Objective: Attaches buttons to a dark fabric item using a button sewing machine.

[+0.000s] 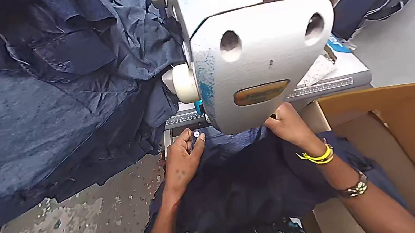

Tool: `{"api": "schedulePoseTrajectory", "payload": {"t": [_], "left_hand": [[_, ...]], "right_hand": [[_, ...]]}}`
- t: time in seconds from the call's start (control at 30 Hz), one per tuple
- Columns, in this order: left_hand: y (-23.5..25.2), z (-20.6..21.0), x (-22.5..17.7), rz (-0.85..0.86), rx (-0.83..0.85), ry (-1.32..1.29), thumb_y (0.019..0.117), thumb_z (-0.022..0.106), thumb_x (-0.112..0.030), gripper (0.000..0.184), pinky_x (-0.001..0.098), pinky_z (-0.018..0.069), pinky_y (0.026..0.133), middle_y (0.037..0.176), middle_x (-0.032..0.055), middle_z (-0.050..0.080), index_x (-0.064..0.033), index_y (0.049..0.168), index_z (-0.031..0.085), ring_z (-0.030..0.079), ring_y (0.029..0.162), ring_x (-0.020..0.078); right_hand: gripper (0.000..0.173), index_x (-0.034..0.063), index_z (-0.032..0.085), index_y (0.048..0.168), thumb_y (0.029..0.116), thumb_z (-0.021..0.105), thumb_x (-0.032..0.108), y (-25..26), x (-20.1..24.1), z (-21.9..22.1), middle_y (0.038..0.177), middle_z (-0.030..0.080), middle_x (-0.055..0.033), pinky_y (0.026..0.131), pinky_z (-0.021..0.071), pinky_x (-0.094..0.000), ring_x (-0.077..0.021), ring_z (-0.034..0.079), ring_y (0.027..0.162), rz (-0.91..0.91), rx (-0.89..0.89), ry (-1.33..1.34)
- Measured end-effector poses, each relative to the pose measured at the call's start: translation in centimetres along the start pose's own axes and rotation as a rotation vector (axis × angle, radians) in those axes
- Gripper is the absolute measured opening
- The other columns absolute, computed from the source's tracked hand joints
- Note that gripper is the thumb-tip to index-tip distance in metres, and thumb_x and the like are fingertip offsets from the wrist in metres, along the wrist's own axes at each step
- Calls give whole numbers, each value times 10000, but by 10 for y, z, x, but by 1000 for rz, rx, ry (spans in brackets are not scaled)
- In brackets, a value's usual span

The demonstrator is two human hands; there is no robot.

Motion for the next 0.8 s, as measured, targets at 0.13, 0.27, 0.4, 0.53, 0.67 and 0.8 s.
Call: {"api": "schedulePoseTrajectory", "payload": {"t": [0.13, 0.27, 0.4, 0.53, 0.67, 0.8], "left_hand": [[-1, 5, 7, -10, 15, -22, 952, 584, -227, 117, 154, 344, 506, 606, -129, 438, -130, 888, 571, 406, 511, -44], [7, 13, 2, 93, 112, -101, 949, 603, -272, 534, 198, 519, 859, 1126, 39, 660, 39, 1360, 462, 619, 988, -2], [16, 20, -5, 50, 131, 66, 953, 598, -394, 439, 289, 522, 846, 1026, 38, 678, -34, 1204, 614, 634, 939, 45], [13, 20, -9, -30, 115, 103, 959, 597, -293, 287, 338, 505, 742, 851, 34, 651, -33, 1057, 670, 612, 789, 84], [11, 23, -5, -57, 90, 51, 935, 590, -247, 241, 302, 515, 792, 871, 7, 671, -38, 1004, 690, 627, 836, 39], [12, 23, -6, -81, 81, 45, 920, 613, -217, 227, 262, 515, 792, 876, -6, 681, -39, 1033, 697, 628, 836, 6]], "right_hand": [[211, 5, 697, 1013, 947, 668, 204, 12, -27, -22, 742, 643, -116, 668, 504, -518, -283, 643, 705, -120, -193, -350], [231, -10, 730, 1099, 941, 710, 158, 37, -55, -44, 1066, 661, -270, 834, 458, -641, -493, 610, 1032, -161, -274, -654], [399, -24, 712, 1177, 864, 812, 204, 61, -59, -32, 1171, 642, -283, 859, 449, -658, -508, 591, 1101, -196, -230, -737], [340, -56, 689, 1218, 901, 720, 63, 67, -56, -22, 1296, 626, -289, 916, 440, -676, -520, 581, 1175, -132, -198, -735], [176, 17, 756, 1035, 961, 651, 136, 55, -57, -20, 1109, 709, -207, 852, 497, -599, -429, 657, 1089, -227, -269, -706], [162, 16, 755, 950, 955, 667, 152, 44, -56, -30, 940, 721, -155, 812, 576, -455, -313, 707, 912, -251, -437, -457]]}}
Point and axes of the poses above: each hand's wrist, its own y-axis towards the middle knuckle, its own z-axis out of the palm, x = y × z, the point moved 2 cm from there along y, towards the middle knuckle
